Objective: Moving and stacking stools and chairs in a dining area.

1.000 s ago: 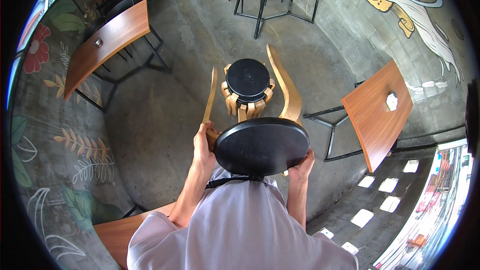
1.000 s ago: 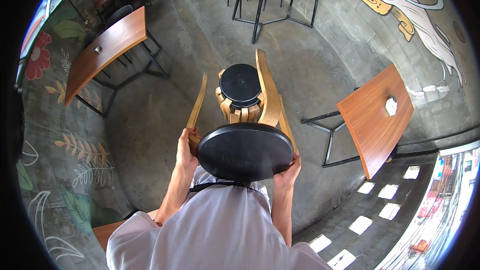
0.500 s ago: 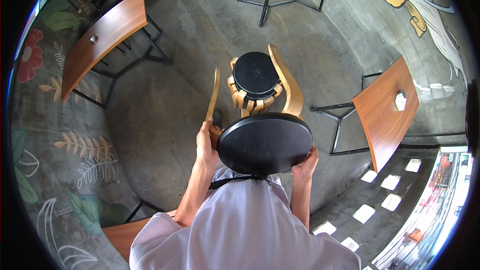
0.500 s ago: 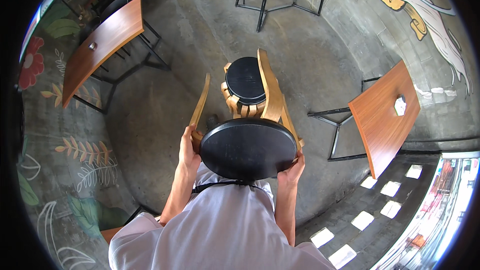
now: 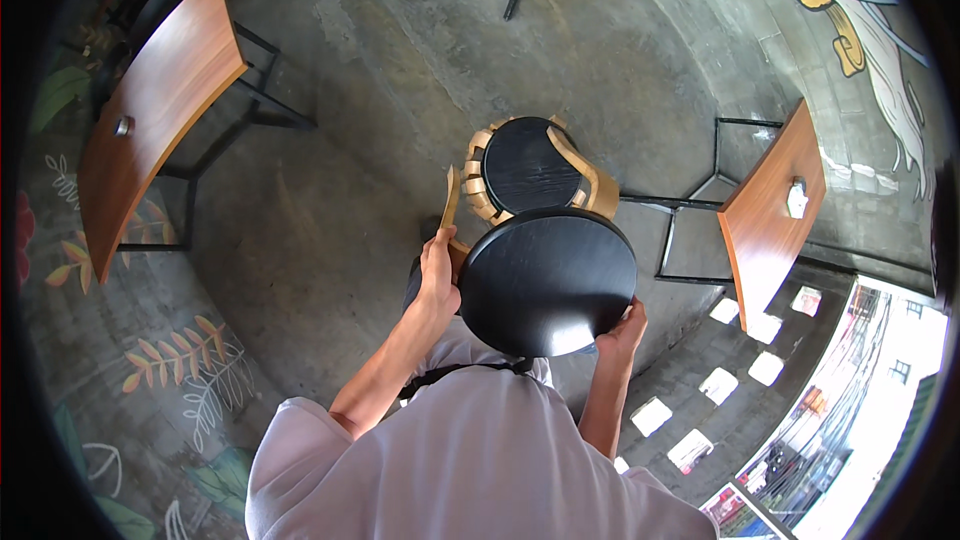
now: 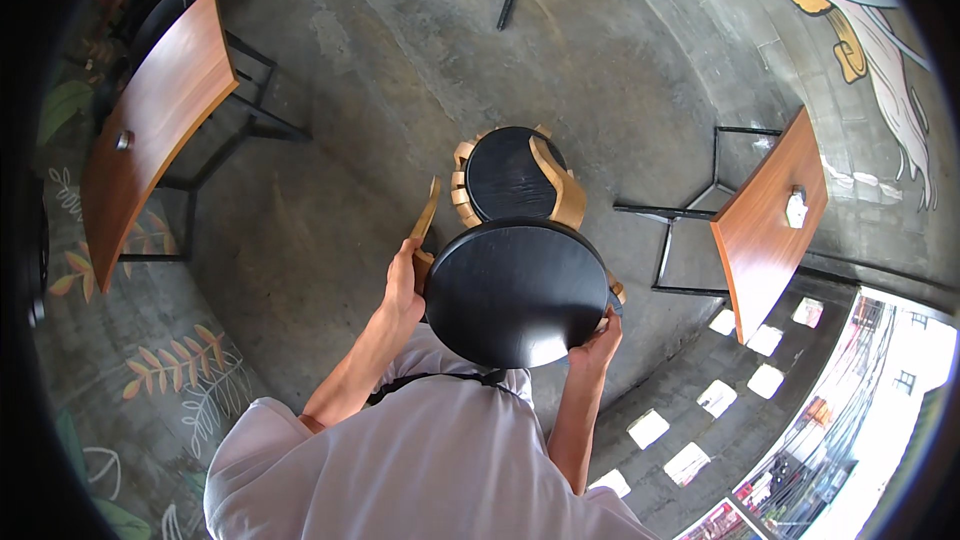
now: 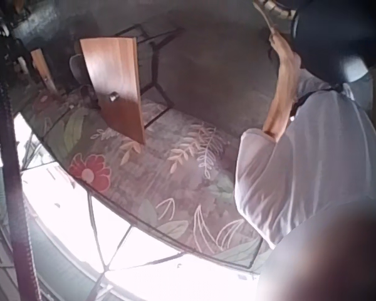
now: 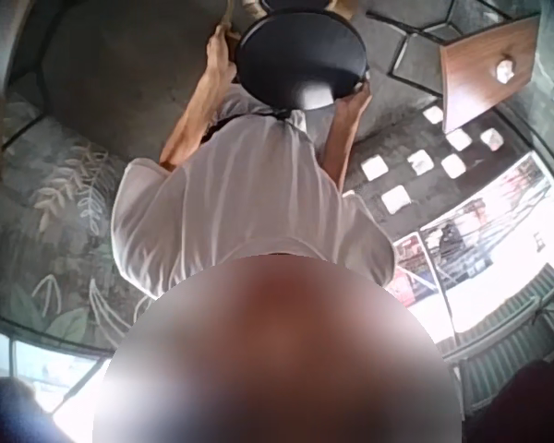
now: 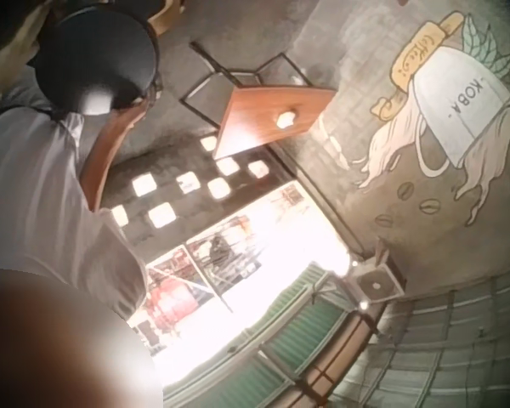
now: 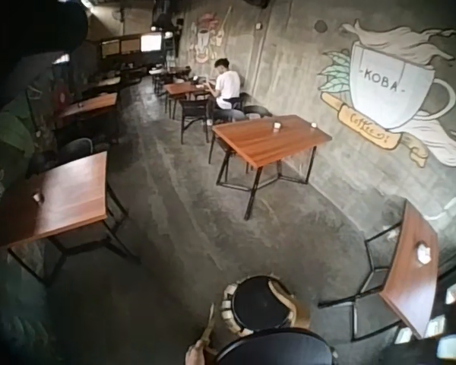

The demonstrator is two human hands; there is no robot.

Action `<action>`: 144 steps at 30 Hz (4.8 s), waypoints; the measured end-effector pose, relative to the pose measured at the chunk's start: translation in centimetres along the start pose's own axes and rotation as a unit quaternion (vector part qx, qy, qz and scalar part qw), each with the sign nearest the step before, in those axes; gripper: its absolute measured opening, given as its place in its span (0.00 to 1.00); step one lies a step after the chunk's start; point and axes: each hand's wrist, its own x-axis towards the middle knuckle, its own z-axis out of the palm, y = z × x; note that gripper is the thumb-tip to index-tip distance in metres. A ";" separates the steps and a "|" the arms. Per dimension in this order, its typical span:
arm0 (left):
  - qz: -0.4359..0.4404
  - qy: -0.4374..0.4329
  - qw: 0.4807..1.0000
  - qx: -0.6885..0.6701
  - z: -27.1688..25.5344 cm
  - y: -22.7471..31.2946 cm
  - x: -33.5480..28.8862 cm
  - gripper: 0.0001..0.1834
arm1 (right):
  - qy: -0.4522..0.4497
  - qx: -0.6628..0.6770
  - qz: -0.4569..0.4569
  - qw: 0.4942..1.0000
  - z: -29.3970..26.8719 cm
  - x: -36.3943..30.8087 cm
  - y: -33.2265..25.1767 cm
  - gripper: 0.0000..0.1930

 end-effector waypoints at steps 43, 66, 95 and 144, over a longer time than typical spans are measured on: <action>-0.057 -0.083 0.994 -0.044 9.2 -1.7 7.3 0.18 | -0.090 -0.113 -0.055 0.988 7.9 14.8 -7.0 0.31; -0.113 -0.095 0.986 -0.072 10.2 -3.3 17.8 0.24 | -0.049 -0.254 -0.012 0.966 11.3 30.4 -0.4 0.34; -0.089 -0.304 0.893 0.321 7.6 8.8 20.0 0.19 | -0.047 -0.245 -0.017 0.968 19.4 10.7 16.2 0.16; -0.219 -0.670 0.544 0.454 10.1 -19.2 -19.6 0.18 | 0.436 0.032 -0.332 0.836 -13.6 -26.2 11.7 0.17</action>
